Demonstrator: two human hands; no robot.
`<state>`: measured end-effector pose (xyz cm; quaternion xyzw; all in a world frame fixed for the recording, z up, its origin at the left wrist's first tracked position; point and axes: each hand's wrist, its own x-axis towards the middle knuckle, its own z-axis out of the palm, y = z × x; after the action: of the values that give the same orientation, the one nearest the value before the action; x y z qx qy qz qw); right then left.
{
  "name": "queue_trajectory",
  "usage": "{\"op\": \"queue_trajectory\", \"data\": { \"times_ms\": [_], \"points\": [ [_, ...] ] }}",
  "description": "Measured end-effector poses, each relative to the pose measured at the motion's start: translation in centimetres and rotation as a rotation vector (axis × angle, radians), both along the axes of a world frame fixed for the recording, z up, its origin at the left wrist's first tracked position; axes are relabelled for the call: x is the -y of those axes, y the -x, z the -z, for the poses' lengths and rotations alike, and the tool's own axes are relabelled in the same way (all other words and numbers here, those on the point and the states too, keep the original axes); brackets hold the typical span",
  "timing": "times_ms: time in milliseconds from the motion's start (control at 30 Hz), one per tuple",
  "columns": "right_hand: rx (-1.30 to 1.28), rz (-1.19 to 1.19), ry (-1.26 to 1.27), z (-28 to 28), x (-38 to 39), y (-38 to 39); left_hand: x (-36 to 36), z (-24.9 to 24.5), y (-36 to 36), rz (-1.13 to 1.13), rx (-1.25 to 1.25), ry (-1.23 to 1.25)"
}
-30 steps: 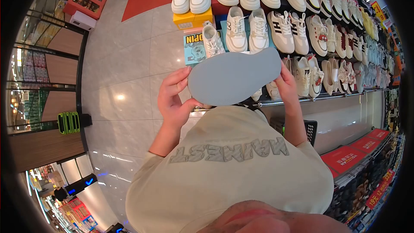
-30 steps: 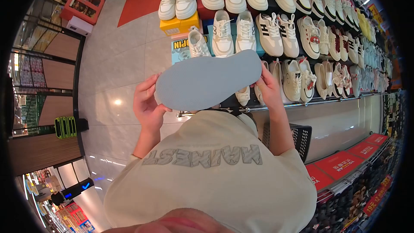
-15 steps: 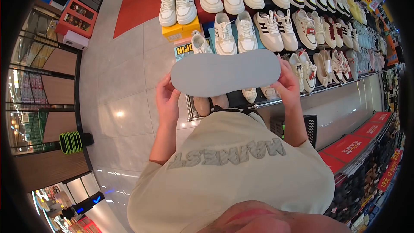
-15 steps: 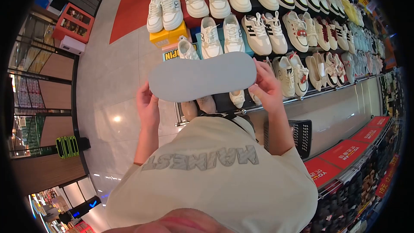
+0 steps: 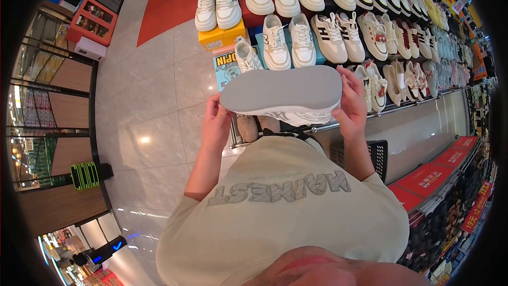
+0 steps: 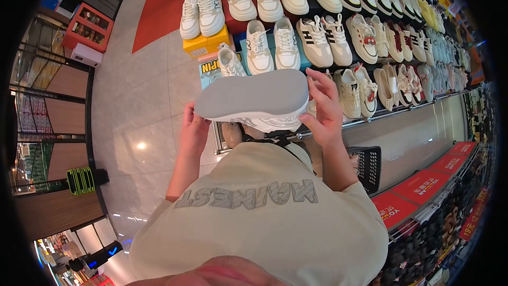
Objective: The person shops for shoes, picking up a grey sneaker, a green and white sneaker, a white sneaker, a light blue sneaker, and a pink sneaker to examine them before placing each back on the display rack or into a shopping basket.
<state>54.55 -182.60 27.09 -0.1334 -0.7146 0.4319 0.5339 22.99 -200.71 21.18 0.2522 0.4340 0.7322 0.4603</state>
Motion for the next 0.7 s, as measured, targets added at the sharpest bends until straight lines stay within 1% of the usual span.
{"op": "queue_trajectory", "data": {
  "times_ms": [33, 67, 133, 167, 233, 267, 333, 367, 400, 433, 467, 500, 533, 567, 633, 700],
  "points": [
    [0.026, 0.029, 0.003, -0.1, 0.1, 0.0, 0.0, 0.4, -0.1, 0.042, 0.065, 0.011],
    [0.027, 0.029, 0.003, -0.3, 0.1, 0.1, 0.1, 0.8, -0.3, 0.042, 0.066, 0.011],
    [0.114, 0.109, -0.089, -1.7, 0.3, 0.4, 0.5, 0.9, -1.3, 0.121, 0.313, 0.126],
    [0.118, 0.115, -0.086, -2.2, 0.3, 0.6, 0.6, 0.9, -1.8, 0.127, 0.316, 0.13],
    [0.163, 0.137, -0.116, -3.0, 0.0, 1.2, 0.3, 0.2, -2.6, 0.101, 0.278, 0.349],
    [0.19, 0.135, -0.139, -3.4, -0.3, 1.3, 0.1, 0.3, -2.7, 0.107, 0.277, 0.349],
    [0.231, 0.14, -0.122, -3.5, -0.6, 1.9, -0.2, 0.6, -2.8, 0.175, 0.123, 0.551],
    [0.272, 0.141, -0.102, -3.5, -0.8, 2.1, -0.1, 0.7, -2.8, 0.174, 0.122, 0.548],
    [0.27, 0.139, -0.107, -3.3, -1.1, 2.4, -0.1, 0.6, -2.9, 0.213, 0.068, 0.556],
    [0.222, 0.126, -0.047, -2.9, -1.4, 2.7, -0.1, 0.6, -2.9, 0.253, 0.014, 0.562],
    [0.175, 0.115, 0.015, -2.4, -1.6, 2.8, -0.1, 0.5, -2.9, 0.252, 0.014, 0.559],
    [0.176, 0.115, 0.012, -2.0, -1.8, 2.9, 0.0, 0.3, -3.0, 0.268, -0.054, 0.533],
    [0.137, 0.111, 0.094, -1.5, -2.1, 2.9, 0.0, 0.1, -3.1, 0.283, -0.122, 0.508],
    [0.099, 0.107, 0.177, -1.2, -2.3, 2.8, 0.0, -0.2, -3.2, 0.284, -0.121, 0.505],
    [0.147, 0.144, 0.221, -1.1, -2.4, 2.9, -0.1, -1.0, -3.4, 0.273, -0.244, 0.404],
    [0.194, 0.18, 0.265, -0.3, -2.8, 3.3, -0.3, -0.2, -3.3, 0.252, -0.277, 0.392]
  ]
}}
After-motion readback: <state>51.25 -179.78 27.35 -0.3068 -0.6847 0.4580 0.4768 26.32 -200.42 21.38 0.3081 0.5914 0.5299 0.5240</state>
